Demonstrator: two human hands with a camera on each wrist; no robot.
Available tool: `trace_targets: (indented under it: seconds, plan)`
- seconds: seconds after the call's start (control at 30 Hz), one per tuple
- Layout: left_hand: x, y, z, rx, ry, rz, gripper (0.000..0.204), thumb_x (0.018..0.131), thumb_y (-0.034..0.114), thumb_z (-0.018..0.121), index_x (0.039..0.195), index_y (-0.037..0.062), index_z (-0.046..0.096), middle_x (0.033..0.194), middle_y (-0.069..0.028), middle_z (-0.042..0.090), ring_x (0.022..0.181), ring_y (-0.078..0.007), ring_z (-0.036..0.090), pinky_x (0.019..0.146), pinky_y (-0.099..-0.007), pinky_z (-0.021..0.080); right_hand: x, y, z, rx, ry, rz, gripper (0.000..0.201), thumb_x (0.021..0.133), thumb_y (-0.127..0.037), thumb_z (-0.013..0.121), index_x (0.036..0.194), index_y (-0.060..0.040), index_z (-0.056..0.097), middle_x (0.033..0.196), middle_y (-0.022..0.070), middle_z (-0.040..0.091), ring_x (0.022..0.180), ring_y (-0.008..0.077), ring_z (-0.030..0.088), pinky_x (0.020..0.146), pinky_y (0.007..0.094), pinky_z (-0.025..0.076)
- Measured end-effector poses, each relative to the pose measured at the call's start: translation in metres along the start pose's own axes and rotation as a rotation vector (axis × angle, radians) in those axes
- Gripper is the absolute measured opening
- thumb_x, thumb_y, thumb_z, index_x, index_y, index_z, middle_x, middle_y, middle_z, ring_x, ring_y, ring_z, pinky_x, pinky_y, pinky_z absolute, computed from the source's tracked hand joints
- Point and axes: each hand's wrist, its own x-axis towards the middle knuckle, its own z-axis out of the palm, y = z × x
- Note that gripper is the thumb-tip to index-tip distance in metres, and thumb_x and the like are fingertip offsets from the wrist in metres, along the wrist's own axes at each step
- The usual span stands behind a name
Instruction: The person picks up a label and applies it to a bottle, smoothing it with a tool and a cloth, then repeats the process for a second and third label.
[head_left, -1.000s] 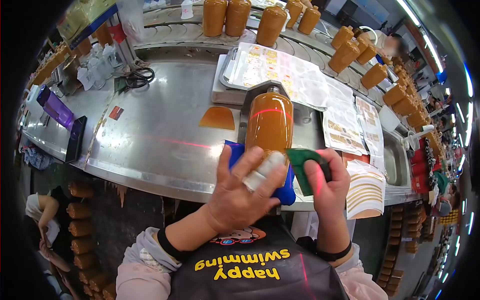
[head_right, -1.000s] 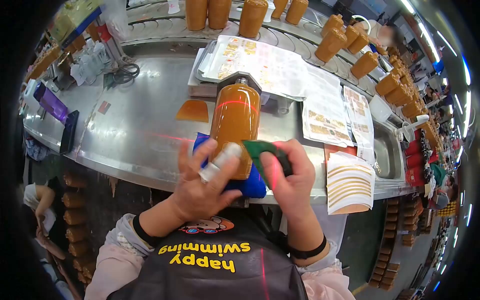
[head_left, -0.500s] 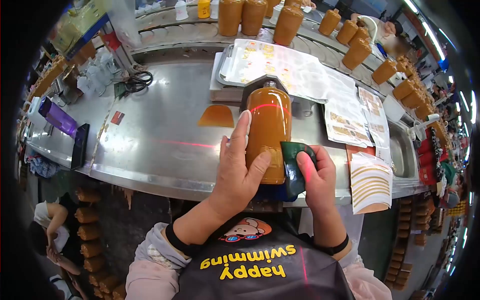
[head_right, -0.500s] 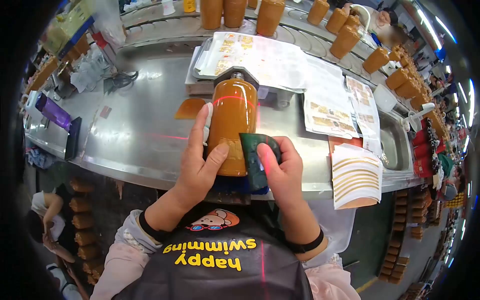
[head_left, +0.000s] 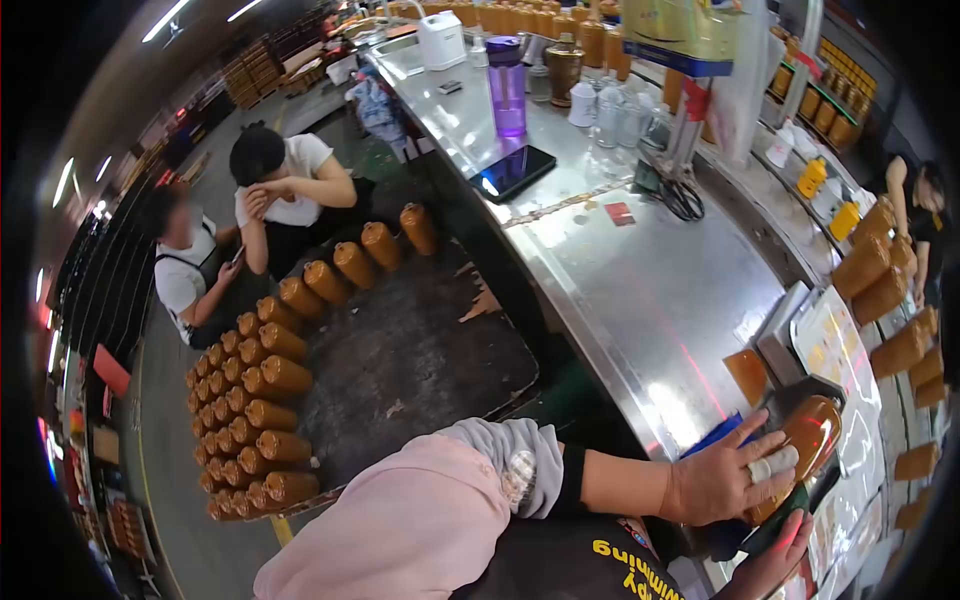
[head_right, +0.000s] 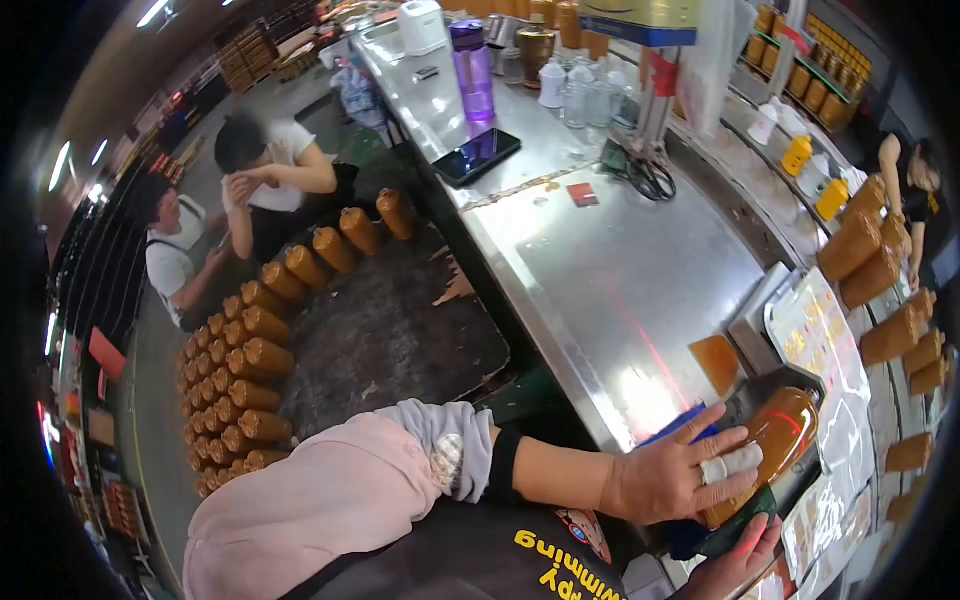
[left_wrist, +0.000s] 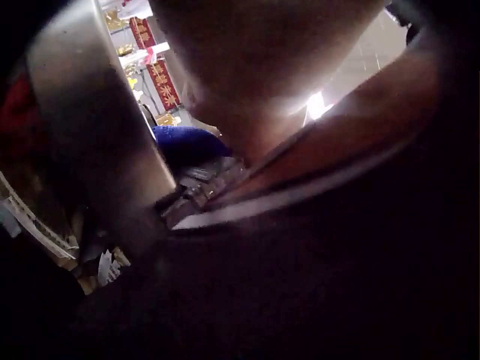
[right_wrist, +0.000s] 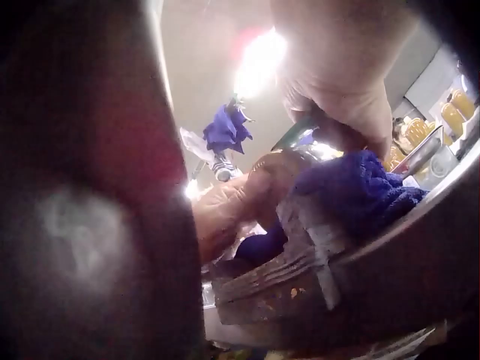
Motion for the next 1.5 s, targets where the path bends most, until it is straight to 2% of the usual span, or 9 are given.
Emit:
trace_targets:
  seconds: [0.1,0.4,0.6,0.7,0.9,1.0,1.03,1.13,1.5]
  plan:
    - [-0.012,-0.011,-0.005,-0.161,-0.079,-0.141,0.06,0.087,0.026,0.062,0.138,-0.0021,0.045,0.138,-0.0212,0.05,0.127,-0.0423,0.048,0.113,-0.0625,0.02,-0.001,0.003,0.011,0.25,0.041,-0.096,0.044,0.094,-0.03,0.061,0.118,0.007,0.061,0.103,0.0177,0.065,0.084,0.0255,0.059,0.075,0.0371,0.05]
    - [-0.007,-0.004,0.016,-0.164,-0.061,-0.061,0.082,0.082,0.036,0.07,0.143,-0.0057,0.033,0.136,-0.0255,0.048,0.133,-0.0449,0.038,0.113,-0.0643,0.014,-0.002,-0.005,0.012,0.27,0.061,-0.031,0.037,0.091,-0.023,0.064,0.112,0.0073,0.06,0.105,0.0188,0.063,0.088,0.0263,0.058,0.076,0.0373,0.049]
    - [-0.015,-0.004,0.014,-0.218,0.021,-0.185,0.081,0.077,0.036,0.073,0.138,-0.0049,0.039,0.129,-0.0255,0.053,0.134,-0.044,0.038,0.114,-0.0635,0.013,-0.003,0.004,0.007,0.405,0.155,-0.053,0.035,0.09,-0.019,0.066,0.112,0.0074,0.06,0.104,0.0191,0.063,0.089,0.0255,0.06,0.076,0.0363,0.051]
    - [-0.004,0.003,0.015,-0.104,0.093,0.108,0.078,0.077,0.035,0.073,0.137,-0.0047,0.042,0.123,-0.0239,0.056,0.133,-0.0443,0.038,0.114,-0.0632,0.014,-0.002,0.006,0.007,0.414,0.126,-0.086,0.034,0.09,-0.021,0.066,0.109,0.0074,0.061,0.101,0.018,0.063,0.087,0.0242,0.06,0.073,0.0356,0.052]
    - [-0.006,-0.002,0.022,-0.222,0.064,0.019,0.062,0.076,0.031,0.074,0.126,-0.002,0.057,0.133,-0.0189,0.052,0.132,-0.0455,0.041,0.111,-0.0678,0.019,-0.002,0.024,0.007,0.095,0.103,-0.184,0.039,0.093,-0.028,0.063,0.11,0.0071,0.061,0.101,0.0198,0.064,0.088,0.0237,0.059,0.076,0.0364,0.05]
    - [-0.007,-0.005,0.013,-0.179,0.025,0.019,0.068,0.074,0.032,0.076,0.129,-0.0008,0.056,0.135,-0.0186,0.051,0.132,-0.045,0.041,0.111,-0.0669,0.022,0.002,0.039,0.008,0.285,0.024,-0.104,0.044,0.093,-0.031,0.062,0.117,0.0055,0.061,0.107,0.0242,0.064,0.09,0.027,0.06,0.08,0.039,0.051]
    - [-0.005,-0.006,0.008,-0.194,-0.013,0.029,0.071,0.073,0.033,0.076,0.132,-0.0002,0.054,0.136,-0.0187,0.051,0.132,-0.0447,0.041,0.111,-0.0663,0.022,0.011,0.069,0.004,0.38,0.059,-0.067,0.037,0.1,-0.026,0.055,0.124,0.002,0.051,0.117,0.0096,0.057,0.103,0.017,0.056,0.089,0.0298,0.047]
    - [-0.007,-0.013,0.011,-0.221,-0.023,-0.061,0.084,0.074,0.035,0.075,0.143,0.0015,0.042,0.142,-0.019,0.047,0.131,-0.0447,0.042,0.11,-0.0564,0.03,-0.004,0.036,0.008,0.563,-0.024,-0.033,0.027,0.099,-0.024,0.056,0.115,-0.0022,0.057,0.103,0.0037,0.061,0.089,0.012,0.059,0.079,0.0277,0.049]
    - [0.0,-0.023,-0.004,-0.231,-0.154,-0.143,0.086,0.081,0.035,0.074,0.144,-0.0071,0.034,0.139,-0.0237,0.049,0.125,-0.0437,0.049,0.111,-0.0515,0.032,-0.015,-0.001,0.016,0.636,-0.101,0.019,0.011,0.097,-0.016,0.061,0.099,-0.0054,0.057,0.086,-0.0021,0.062,0.074,0.0018,0.054,0.065,0.0174,0.045]
